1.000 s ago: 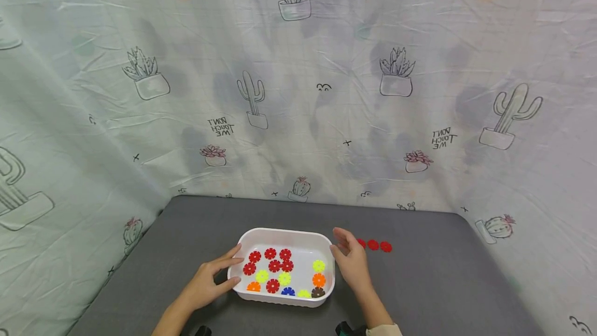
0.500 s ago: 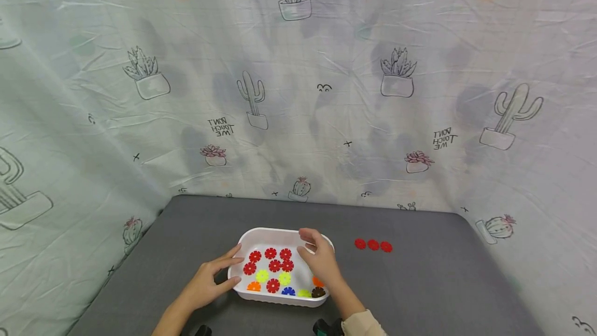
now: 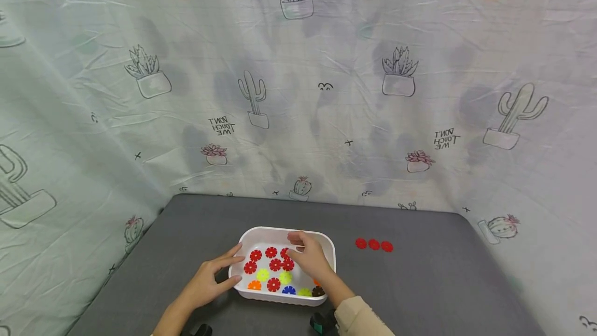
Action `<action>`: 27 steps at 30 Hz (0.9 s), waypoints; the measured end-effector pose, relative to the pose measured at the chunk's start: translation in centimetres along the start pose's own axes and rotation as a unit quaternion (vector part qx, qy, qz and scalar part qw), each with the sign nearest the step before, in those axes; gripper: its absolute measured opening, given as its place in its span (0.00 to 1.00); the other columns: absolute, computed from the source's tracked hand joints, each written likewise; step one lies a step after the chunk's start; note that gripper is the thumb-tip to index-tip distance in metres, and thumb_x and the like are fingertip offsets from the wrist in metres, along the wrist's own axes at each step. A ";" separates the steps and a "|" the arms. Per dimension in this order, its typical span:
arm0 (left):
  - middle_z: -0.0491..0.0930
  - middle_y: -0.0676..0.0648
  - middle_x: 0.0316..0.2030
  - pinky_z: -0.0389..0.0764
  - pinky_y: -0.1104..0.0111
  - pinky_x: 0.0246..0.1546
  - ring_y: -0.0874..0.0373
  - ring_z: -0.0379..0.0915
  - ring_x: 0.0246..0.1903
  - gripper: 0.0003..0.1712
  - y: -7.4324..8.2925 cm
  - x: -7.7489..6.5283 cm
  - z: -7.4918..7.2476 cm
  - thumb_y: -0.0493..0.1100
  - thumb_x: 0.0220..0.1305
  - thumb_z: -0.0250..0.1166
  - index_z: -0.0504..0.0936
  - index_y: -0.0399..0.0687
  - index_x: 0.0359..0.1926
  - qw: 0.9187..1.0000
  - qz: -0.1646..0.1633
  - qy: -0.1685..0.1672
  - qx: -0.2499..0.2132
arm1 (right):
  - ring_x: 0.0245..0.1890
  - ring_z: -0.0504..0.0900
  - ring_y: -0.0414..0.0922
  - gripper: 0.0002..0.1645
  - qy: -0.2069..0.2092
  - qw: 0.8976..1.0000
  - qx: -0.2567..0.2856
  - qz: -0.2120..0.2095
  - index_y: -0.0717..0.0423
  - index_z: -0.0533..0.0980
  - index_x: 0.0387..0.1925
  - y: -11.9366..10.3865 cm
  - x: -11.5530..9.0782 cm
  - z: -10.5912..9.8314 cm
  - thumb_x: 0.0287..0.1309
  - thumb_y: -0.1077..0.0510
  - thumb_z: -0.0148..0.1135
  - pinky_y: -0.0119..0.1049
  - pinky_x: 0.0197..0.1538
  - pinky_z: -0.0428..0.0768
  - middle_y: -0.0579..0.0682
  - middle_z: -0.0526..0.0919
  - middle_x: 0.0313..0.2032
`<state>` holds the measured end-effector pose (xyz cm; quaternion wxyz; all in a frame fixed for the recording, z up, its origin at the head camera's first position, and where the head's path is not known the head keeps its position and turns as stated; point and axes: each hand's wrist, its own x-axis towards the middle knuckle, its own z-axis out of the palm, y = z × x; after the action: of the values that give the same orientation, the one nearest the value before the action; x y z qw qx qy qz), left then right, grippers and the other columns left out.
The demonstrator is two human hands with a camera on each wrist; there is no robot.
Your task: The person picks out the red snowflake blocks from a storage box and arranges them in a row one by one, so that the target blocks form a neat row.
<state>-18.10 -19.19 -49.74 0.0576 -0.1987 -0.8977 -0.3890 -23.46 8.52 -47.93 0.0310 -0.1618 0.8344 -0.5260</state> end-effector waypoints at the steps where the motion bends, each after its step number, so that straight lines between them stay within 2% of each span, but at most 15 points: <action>1: 0.68 0.49 0.66 0.72 0.46 0.56 0.49 0.68 0.62 0.26 0.0 0.0 0.0 0.54 0.57 0.67 0.81 0.48 0.54 1.000 0.002 0.002 0.001 | 0.54 0.77 0.55 0.23 -0.004 1.000 -0.002 0.001 0.63 0.72 0.55 0.1 0.0 0.0 0.57 0.65 0.60 0.52 0.58 0.75 0.58 0.79 0.52; 4: 0.68 0.48 0.65 0.73 0.47 0.56 0.49 0.69 0.62 0.25 0.0 0.0 0.0 0.51 0.56 0.68 0.81 0.47 0.54 1.000 0.012 0.008 0.001 | 0.53 0.77 0.57 0.24 -0.022 1.000 0.003 0.003 0.64 0.72 0.55 0.2 0.1 -0.1 0.56 0.66 0.61 0.53 0.57 0.74 0.60 0.79 0.52; 12: 0.68 0.48 0.65 0.73 0.49 0.56 0.49 0.69 0.61 0.25 0.1 0.0 0.0 0.49 0.55 0.69 0.81 0.47 0.54 1.000 0.021 0.013 0.004 | 0.49 0.78 0.57 0.22 -0.074 0.996 -0.006 0.046 0.67 0.74 0.51 0.5 0.1 0.0 0.52 0.68 0.61 0.50 0.51 0.79 0.61 0.80 0.49; 22: 0.68 0.50 0.66 0.72 0.48 0.57 0.49 0.68 0.62 0.26 0.0 -0.2 0.1 0.53 0.56 0.68 0.81 0.47 0.54 1.000 0.011 0.002 0.000 | 0.43 0.79 0.51 0.19 -0.092 0.992 -0.057 0.072 0.65 0.76 0.45 0.6 -0.2 0.6 0.48 0.71 0.64 0.50 0.50 0.79 0.56 0.82 0.42; 27: 0.67 0.49 0.66 0.71 0.47 0.57 0.49 0.68 0.62 0.26 0.1 -0.3 0.2 0.51 0.56 0.69 0.81 0.47 0.55 1.000 0.003 0.002 -0.004 | 0.42 0.79 0.49 0.17 -0.096 0.990 -0.086 0.063 0.63 0.76 0.44 0.9 -0.2 0.9 0.48 0.71 0.64 0.50 0.51 0.78 0.53 0.81 0.41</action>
<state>-17.81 -19.02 -49.87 0.0600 -0.2013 -0.8954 -0.3926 -23.27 8.19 -49.14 0.1302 -0.1605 0.8781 -0.4315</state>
